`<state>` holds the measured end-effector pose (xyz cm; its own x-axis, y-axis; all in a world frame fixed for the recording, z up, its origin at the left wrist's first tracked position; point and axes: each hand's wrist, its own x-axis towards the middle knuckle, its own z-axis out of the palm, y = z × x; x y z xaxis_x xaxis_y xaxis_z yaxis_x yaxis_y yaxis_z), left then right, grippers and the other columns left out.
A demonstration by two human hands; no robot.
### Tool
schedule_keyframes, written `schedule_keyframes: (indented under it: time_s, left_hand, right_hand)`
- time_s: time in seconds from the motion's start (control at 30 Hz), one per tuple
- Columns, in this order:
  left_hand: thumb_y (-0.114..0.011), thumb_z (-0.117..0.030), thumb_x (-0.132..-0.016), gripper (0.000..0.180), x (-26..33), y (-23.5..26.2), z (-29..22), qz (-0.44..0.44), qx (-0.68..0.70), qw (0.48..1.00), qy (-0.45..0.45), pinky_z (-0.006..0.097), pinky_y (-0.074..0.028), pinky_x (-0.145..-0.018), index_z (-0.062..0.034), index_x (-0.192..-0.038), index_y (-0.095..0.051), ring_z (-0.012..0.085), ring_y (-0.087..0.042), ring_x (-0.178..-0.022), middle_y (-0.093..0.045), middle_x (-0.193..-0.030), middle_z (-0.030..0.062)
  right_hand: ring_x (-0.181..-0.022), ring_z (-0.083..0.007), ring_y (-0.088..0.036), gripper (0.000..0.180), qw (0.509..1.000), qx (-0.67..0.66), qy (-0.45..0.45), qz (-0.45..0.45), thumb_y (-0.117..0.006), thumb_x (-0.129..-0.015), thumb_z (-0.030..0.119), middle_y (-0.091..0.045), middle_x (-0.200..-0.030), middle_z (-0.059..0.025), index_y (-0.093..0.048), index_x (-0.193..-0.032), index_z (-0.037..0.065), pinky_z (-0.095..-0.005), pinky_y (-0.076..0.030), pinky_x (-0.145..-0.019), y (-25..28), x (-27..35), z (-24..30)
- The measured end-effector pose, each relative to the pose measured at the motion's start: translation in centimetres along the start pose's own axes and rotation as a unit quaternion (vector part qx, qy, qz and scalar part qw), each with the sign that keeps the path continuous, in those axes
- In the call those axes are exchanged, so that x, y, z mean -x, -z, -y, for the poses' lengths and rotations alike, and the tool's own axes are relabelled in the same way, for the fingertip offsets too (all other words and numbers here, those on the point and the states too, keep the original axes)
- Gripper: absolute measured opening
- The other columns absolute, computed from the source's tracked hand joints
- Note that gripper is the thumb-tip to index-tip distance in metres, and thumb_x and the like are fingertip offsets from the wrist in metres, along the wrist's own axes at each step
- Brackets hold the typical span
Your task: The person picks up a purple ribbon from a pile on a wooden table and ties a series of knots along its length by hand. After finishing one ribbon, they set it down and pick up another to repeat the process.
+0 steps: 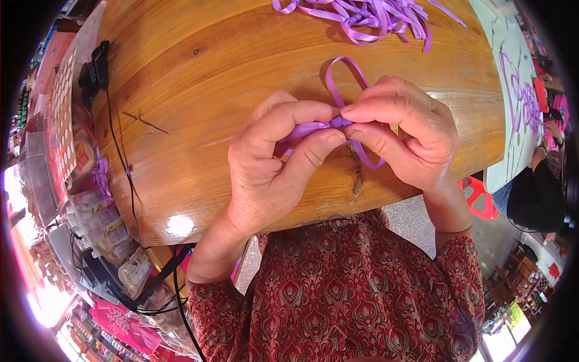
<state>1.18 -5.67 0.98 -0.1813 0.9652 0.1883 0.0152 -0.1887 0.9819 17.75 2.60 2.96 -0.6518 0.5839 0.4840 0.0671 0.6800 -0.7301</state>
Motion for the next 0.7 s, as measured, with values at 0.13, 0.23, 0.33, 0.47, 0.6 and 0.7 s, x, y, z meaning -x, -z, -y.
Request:
schedule_keyframes:
  time_s: [0.13, 0.23, 0.33, 0.47, 0.6, 0.7]
  left_hand:
    - [-0.067, 0.004, -0.079, 0.017, 0.0, 0.2, 0.0, 0.011, -0.007, 1.000, -0.007, 0.017, -0.042, -0.060, -0.0017, -0.094, -0.065, 0.0045, -0.054, -0.070, -0.056, -0.081, 0.0010]
    - [-0.067, 0.005, -0.078, 0.016, -0.1, 0.4, -0.3, 0.014, -0.033, 0.999, -0.015, 0.017, -0.040, -0.057, -0.0026, -0.092, -0.065, 0.0039, -0.051, -0.067, -0.056, -0.078, 0.0003]
    - [-0.068, 0.005, -0.077, 0.015, 0.1, 0.5, -0.3, 0.022, -0.066, 0.997, -0.038, 0.017, -0.038, -0.055, -0.0036, -0.090, -0.066, 0.0040, -0.049, -0.064, -0.056, -0.075, -0.0002]
    - [-0.068, 0.005, -0.076, 0.015, 0.0, 0.4, -0.3, 0.029, -0.042, 0.998, -0.045, 0.019, -0.037, -0.054, -0.0035, -0.089, -0.066, 0.0057, -0.047, -0.063, -0.057, -0.075, 0.0002]
    - [-0.069, 0.005, -0.076, 0.017, 0.0, 0.9, 0.4, -0.075, 0.044, 0.995, -0.047, 0.020, -0.036, -0.054, -0.0030, -0.090, -0.066, 0.0068, -0.046, -0.062, -0.058, -0.075, 0.0007]
    - [-0.069, 0.005, -0.076, 0.018, -0.2, 0.7, 0.6, 0.003, 0.030, 0.996, -0.087, 0.019, -0.035, -0.056, -0.0032, -0.092, -0.066, 0.0071, -0.045, -0.062, -0.058, -0.076, 0.0010]
  right_hand:
    - [-0.069, -0.0183, -0.059, 0.024, 1.000, 0.008, 0.003, 0.002, -0.073, -0.068, -0.002, -0.063, -0.080, -0.0077, -0.067, -0.091, 0.000, -0.0262, -0.045, -0.058, -0.1, -0.1, 0.0]
    - [-0.067, -0.0181, -0.058, 0.024, 1.000, 0.026, -0.004, 0.003, -0.073, -0.068, -0.003, -0.063, -0.079, -0.0086, -0.067, -0.091, 0.000, -0.0264, -0.043, -0.056, -0.2, 0.1, 0.0]
    - [-0.063, -0.0170, -0.055, 0.025, 0.999, -0.027, 0.018, 0.005, -0.073, -0.069, -0.003, -0.063, -0.078, -0.0095, -0.067, -0.093, -0.001, -0.0261, -0.040, -0.053, 0.1, 0.4, -0.1]
    - [-0.060, -0.0153, -0.052, 0.023, 0.999, -0.033, 0.011, 0.011, -0.072, -0.070, -0.002, -0.062, -0.076, -0.0086, -0.067, -0.092, -0.001, -0.0257, -0.038, -0.053, 0.6, 0.7, 0.0]
    - [-0.060, -0.0141, -0.049, 0.018, 0.997, -0.058, -0.041, -0.044, -0.072, -0.071, -0.001, -0.060, -0.075, -0.0072, -0.066, -0.088, -0.001, -0.0258, -0.037, -0.055, 1.6, 1.1, 0.0]
    - [-0.062, -0.0138, -0.049, 0.018, 0.995, -0.069, -0.066, -0.019, -0.071, -0.072, 0.000, -0.061, -0.078, -0.0080, -0.065, -0.088, -0.001, -0.0255, -0.036, -0.055, 1.4, 0.5, 0.4]
